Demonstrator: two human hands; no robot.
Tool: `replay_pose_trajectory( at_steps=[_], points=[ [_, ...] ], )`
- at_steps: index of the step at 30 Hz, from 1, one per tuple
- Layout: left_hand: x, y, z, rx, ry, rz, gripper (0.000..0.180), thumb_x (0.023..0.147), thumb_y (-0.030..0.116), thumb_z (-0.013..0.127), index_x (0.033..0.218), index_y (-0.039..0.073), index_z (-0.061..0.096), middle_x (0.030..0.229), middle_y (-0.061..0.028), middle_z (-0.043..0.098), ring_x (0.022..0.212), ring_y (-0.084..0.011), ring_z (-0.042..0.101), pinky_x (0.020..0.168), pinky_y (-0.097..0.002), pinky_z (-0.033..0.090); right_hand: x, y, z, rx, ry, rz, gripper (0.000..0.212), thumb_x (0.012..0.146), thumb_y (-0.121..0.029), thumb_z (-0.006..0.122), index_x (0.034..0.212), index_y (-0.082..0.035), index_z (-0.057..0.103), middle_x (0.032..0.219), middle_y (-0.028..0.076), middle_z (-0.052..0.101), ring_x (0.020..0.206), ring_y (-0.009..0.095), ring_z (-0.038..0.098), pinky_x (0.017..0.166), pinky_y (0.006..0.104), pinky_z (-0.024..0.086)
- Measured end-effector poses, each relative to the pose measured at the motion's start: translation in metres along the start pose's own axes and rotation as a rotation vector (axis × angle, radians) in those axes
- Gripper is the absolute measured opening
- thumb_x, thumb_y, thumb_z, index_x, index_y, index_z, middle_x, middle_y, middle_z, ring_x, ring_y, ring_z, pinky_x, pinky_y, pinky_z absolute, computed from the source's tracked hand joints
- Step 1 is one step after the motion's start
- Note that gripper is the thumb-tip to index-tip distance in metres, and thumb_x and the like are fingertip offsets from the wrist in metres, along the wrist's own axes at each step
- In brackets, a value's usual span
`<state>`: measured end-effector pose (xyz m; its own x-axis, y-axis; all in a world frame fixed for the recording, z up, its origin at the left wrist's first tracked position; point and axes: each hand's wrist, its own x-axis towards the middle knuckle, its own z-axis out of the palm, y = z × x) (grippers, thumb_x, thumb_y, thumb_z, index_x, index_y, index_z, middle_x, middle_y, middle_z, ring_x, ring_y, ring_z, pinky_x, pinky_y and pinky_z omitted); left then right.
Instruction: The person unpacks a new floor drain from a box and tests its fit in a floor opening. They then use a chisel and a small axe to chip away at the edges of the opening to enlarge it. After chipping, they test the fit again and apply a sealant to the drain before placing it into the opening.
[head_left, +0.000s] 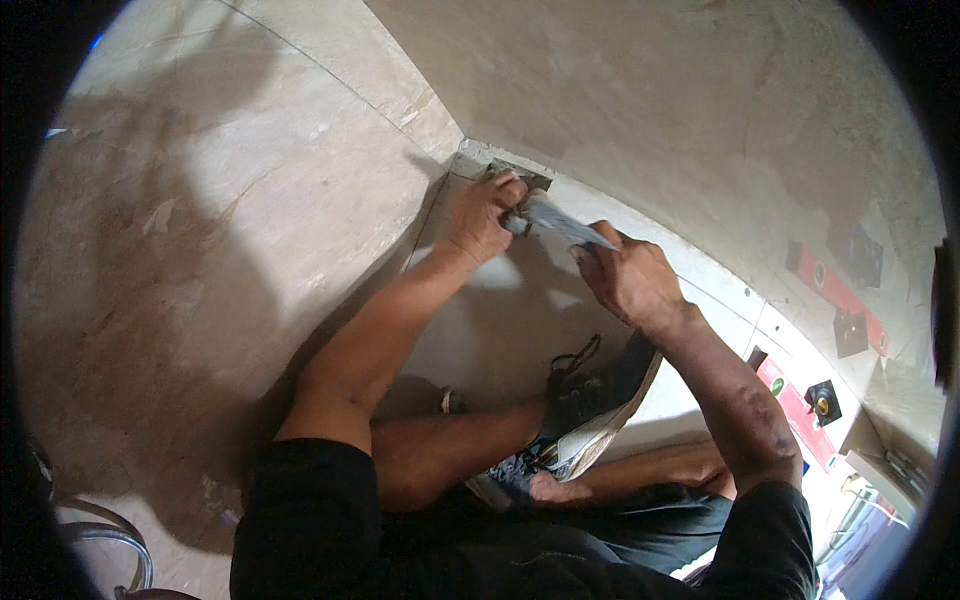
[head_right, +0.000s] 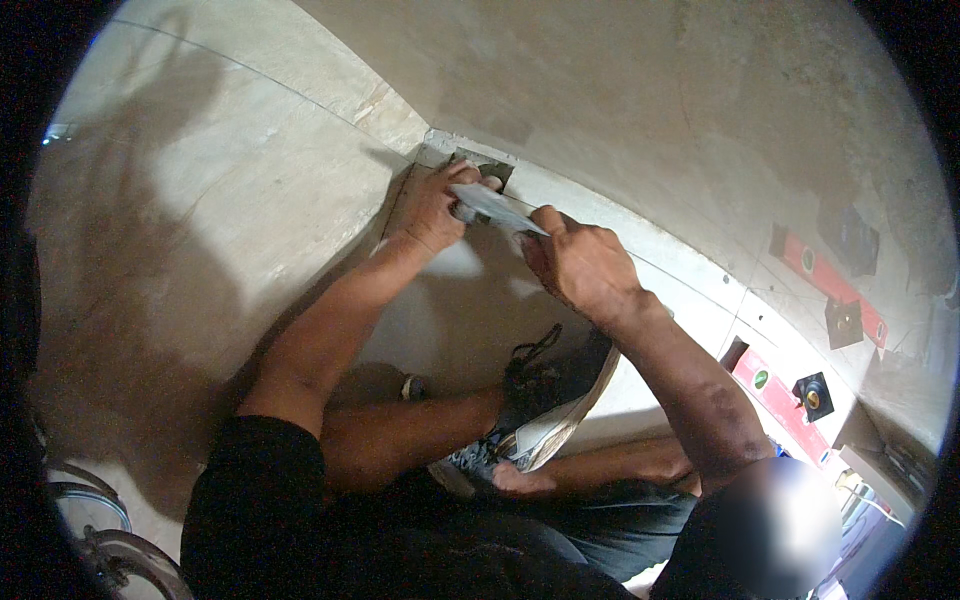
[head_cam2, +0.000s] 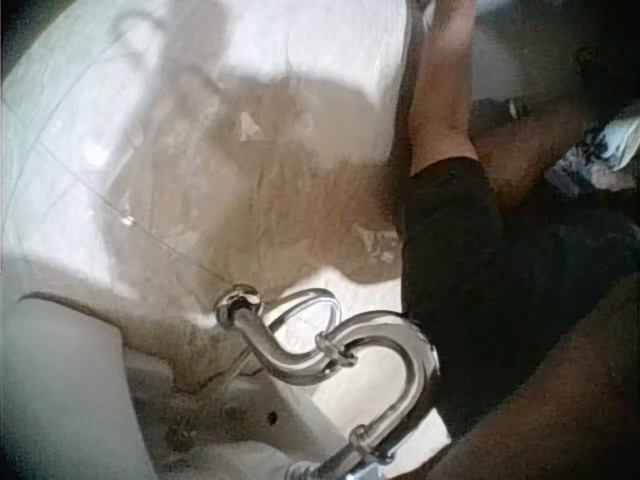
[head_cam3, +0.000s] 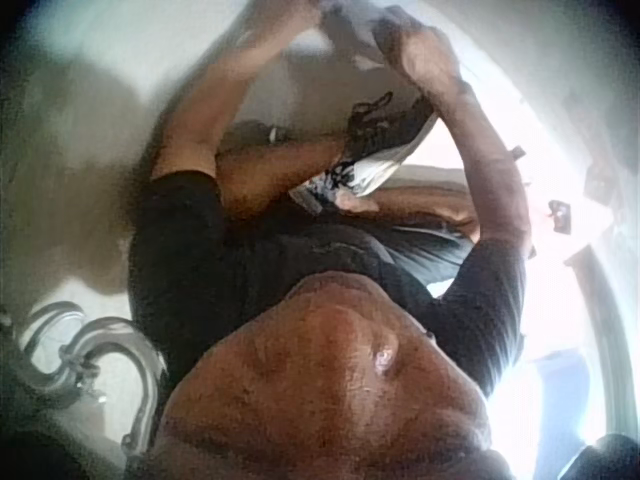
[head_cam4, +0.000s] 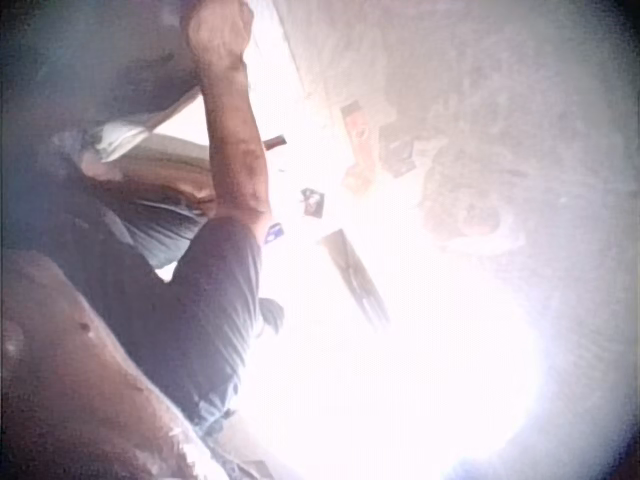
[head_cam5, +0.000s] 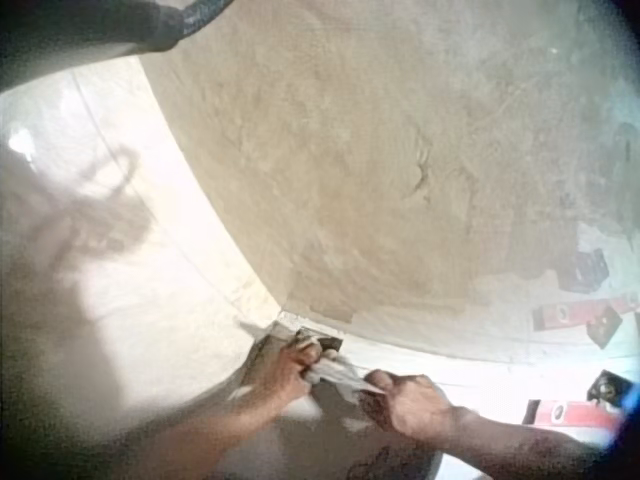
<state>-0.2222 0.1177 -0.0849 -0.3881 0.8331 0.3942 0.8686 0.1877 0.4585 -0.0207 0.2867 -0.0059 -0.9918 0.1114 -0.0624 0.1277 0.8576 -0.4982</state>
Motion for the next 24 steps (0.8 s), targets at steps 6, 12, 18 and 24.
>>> replay_pose_trajectory(
  at_steps=[6,12,18,24],
  points=[
    [-0.021,0.037,0.036,0.01,0.005,-0.043,0.026,0.098,0.025,0.064,0.103,0.0,0.059,0.114,-0.023,0.053,0.102,-0.0405,0.059,0.091,-0.0474,0.053,-0.039,0.001,-0.022,0.041,0.223,0.129,0.026,0.101,-0.022,0.063,0.111,-0.002,0.05,0.068,0.019,0.065,0.065,0.041,0.071,0.059,0.0523,0.058],
    [-0.009,0.036,0.034,0.116,-0.04,-0.2,0.029,0.1,0.026,0.065,0.1,-0.003,0.061,0.114,-0.0232,0.052,0.103,-0.0405,0.061,0.09,-0.0488,0.054,-0.06,0.014,-0.023,0.044,0.133,0.202,0.024,0.101,-0.021,0.062,0.108,-0.002,0.05,0.068,0.019,0.064,0.063,0.042,0.069,0.057,0.051,0.056],
    [0.0,0.027,0.03,0.16,0.003,-0.229,0.027,0.1,0.026,0.065,0.097,-0.001,0.063,0.109,-0.0208,0.054,0.1,-0.0392,0.063,0.085,-0.0491,0.056,-0.061,0.016,-0.017,0.04,0.096,0.232,0.024,0.103,-0.023,0.061,0.109,0.0,0.053,0.069,0.021,0.065,0.064,0.042,0.07,0.058,0.0507,0.057],
    [0.008,0.025,0.031,0.122,0.066,-0.217,0.022,0.099,0.022,0.065,0.098,0.001,0.063,0.101,-0.0208,0.059,0.094,-0.0418,0.064,0.082,-0.0508,0.054,-0.048,0.017,-0.018,0.047,0.102,0.167,0.027,0.103,-0.024,0.061,0.107,0.002,0.058,0.071,0.022,0.065,0.064,0.042,0.07,0.058,0.0504,0.056]
  ],
)
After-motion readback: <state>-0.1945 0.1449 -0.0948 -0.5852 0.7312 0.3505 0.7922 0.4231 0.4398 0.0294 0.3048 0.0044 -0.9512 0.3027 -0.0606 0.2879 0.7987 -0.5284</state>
